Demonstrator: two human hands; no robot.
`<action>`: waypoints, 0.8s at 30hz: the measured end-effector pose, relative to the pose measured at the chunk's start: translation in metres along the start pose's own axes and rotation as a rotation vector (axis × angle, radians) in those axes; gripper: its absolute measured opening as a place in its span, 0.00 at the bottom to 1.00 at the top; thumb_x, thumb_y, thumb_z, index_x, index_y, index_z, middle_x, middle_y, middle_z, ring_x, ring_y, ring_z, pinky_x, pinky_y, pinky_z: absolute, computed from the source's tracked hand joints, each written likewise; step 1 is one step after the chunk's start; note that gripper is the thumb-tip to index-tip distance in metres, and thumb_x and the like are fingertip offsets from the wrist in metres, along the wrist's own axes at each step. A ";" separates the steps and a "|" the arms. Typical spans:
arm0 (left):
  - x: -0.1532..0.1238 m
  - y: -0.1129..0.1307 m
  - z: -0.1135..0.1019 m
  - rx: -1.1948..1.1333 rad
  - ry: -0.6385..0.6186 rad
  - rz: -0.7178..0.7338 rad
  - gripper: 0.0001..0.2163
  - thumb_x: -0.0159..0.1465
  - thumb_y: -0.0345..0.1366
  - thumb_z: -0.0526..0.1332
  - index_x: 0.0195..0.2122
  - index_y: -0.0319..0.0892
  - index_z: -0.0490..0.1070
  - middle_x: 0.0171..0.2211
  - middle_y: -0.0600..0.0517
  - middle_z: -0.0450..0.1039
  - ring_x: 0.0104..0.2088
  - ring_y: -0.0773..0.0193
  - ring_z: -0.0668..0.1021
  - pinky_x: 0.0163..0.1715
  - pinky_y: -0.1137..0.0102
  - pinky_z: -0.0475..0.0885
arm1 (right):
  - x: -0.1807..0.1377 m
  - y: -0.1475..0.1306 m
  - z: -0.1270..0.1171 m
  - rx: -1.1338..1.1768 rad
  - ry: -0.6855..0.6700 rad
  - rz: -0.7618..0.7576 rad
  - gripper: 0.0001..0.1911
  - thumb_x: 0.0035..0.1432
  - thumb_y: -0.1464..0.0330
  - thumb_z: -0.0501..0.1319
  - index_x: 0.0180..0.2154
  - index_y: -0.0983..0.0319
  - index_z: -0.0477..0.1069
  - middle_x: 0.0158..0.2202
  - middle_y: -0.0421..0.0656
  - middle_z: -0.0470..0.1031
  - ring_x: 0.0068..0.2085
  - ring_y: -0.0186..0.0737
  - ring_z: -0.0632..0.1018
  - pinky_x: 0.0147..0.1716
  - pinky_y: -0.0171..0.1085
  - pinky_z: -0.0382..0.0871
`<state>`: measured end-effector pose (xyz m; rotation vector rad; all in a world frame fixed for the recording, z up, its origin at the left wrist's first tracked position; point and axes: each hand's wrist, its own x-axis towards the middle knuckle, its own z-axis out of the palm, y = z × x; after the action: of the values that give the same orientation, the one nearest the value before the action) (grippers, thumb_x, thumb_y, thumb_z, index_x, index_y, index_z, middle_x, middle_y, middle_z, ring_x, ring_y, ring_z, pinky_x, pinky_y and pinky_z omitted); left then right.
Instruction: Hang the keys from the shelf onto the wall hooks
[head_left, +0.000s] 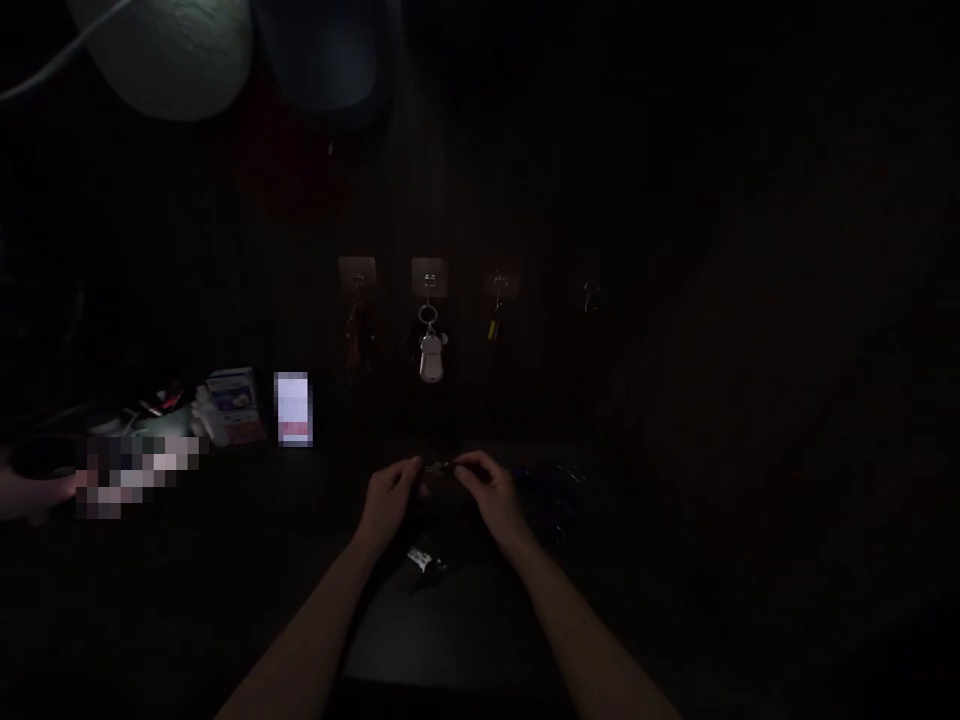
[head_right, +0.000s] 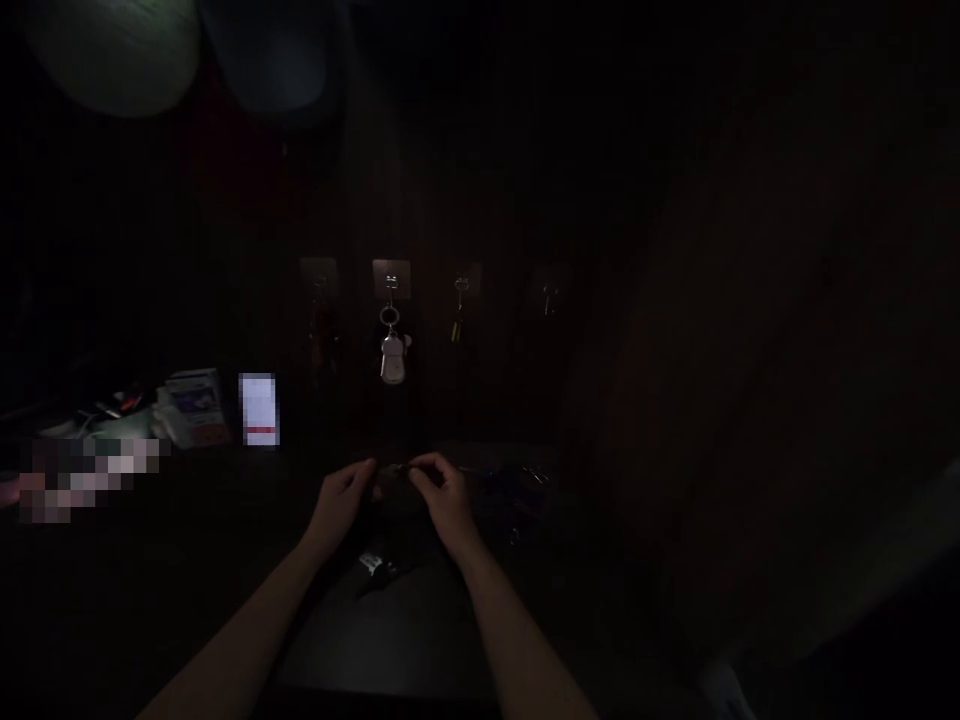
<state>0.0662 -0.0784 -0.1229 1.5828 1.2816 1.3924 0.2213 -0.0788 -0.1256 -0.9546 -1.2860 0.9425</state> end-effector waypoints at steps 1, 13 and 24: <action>0.000 0.000 0.000 0.008 -0.001 0.005 0.22 0.58 0.51 0.52 0.17 0.40 0.66 0.17 0.54 0.67 0.22 0.68 0.68 0.25 0.75 0.63 | 0.000 0.000 0.000 0.005 0.008 -0.003 0.08 0.46 0.61 0.63 0.29 0.59 0.72 0.29 0.38 0.74 0.34 0.39 0.74 0.36 0.35 0.65; 0.000 -0.014 -0.002 0.141 -0.009 0.082 0.20 0.59 0.51 0.51 0.20 0.40 0.68 0.20 0.54 0.68 0.24 0.65 0.71 0.26 0.74 0.63 | 0.002 0.000 -0.004 0.008 0.100 -0.013 0.11 0.47 0.58 0.61 0.29 0.59 0.72 0.28 0.41 0.75 0.33 0.40 0.74 0.34 0.37 0.67; 0.005 -0.016 -0.016 0.265 0.235 -0.033 0.22 0.58 0.54 0.49 0.24 0.42 0.73 0.21 0.51 0.73 0.26 0.59 0.75 0.27 0.71 0.65 | 0.000 -0.003 -0.011 -0.356 0.126 -0.282 0.05 0.51 0.65 0.57 0.28 0.58 0.71 0.29 0.41 0.73 0.34 0.40 0.73 0.37 0.38 0.65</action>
<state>0.0469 -0.0712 -0.1328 1.5933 1.6830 1.4693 0.2322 -0.0797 -0.1236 -1.0508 -1.4621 0.4358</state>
